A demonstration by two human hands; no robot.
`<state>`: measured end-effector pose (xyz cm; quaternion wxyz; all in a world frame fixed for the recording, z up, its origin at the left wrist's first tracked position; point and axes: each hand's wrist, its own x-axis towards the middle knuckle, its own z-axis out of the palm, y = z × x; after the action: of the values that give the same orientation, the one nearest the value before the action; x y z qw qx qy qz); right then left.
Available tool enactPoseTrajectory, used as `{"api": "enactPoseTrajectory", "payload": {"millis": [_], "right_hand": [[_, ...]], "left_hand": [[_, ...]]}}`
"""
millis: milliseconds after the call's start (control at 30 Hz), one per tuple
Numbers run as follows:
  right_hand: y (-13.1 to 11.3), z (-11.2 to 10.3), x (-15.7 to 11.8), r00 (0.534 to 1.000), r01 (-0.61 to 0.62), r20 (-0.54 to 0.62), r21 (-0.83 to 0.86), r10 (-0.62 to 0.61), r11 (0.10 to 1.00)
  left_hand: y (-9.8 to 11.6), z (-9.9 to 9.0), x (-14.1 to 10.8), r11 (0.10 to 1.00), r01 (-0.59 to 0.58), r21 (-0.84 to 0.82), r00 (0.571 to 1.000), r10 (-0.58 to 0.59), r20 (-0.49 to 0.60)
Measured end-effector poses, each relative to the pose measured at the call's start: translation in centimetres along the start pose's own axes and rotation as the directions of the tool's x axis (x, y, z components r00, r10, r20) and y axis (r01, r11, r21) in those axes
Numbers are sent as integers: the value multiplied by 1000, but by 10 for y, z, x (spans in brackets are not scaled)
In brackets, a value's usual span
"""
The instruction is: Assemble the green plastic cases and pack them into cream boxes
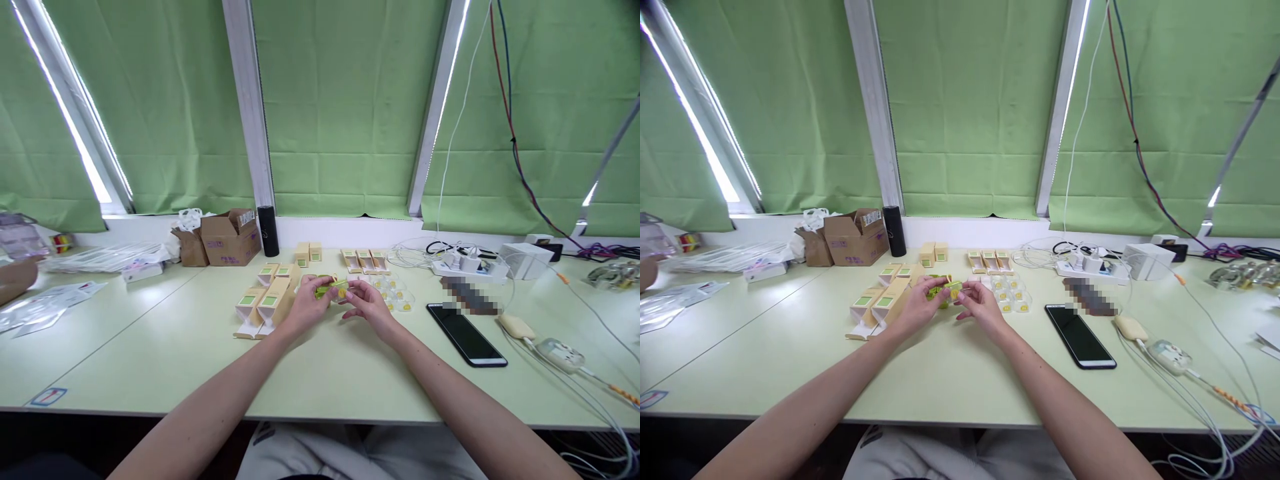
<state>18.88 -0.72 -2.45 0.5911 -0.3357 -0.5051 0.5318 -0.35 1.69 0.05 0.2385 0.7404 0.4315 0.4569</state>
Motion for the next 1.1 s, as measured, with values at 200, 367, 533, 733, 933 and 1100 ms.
{"api": "enactPoseTrajectory", "payload": {"millis": [200, 367, 533, 733, 933, 1100], "right_hand": [[-1, -3, 1, 996, -61, 67, 141, 52, 988], [-5, -9, 1, 985, -136, 133, 241, 106, 961], [3, -15, 4, 979, -178, 143, 259, 145, 949], [8, -16, 6, 979, -186, 128, 262, 157, 947], [4, -13, 5, 977, -199, 133, 265, 169, 944], [-2, -10, 2, 978, -190, 135, 256, 160, 948]], "left_hand": [[1, 0, -1, 999, -41, 3, 999, 41, -18], [0, -1, -2, 992, -115, -56, 993, 116, 9], [-1, 1, -4, 991, -116, -72, 993, 118, 22], [-3, 3, -4, 990, -118, -77, 992, 120, 28], [-6, 3, -4, 988, -125, -96, 992, 127, 22], [-7, 3, -3, 989, -121, -85, 992, 123, 19]]}}
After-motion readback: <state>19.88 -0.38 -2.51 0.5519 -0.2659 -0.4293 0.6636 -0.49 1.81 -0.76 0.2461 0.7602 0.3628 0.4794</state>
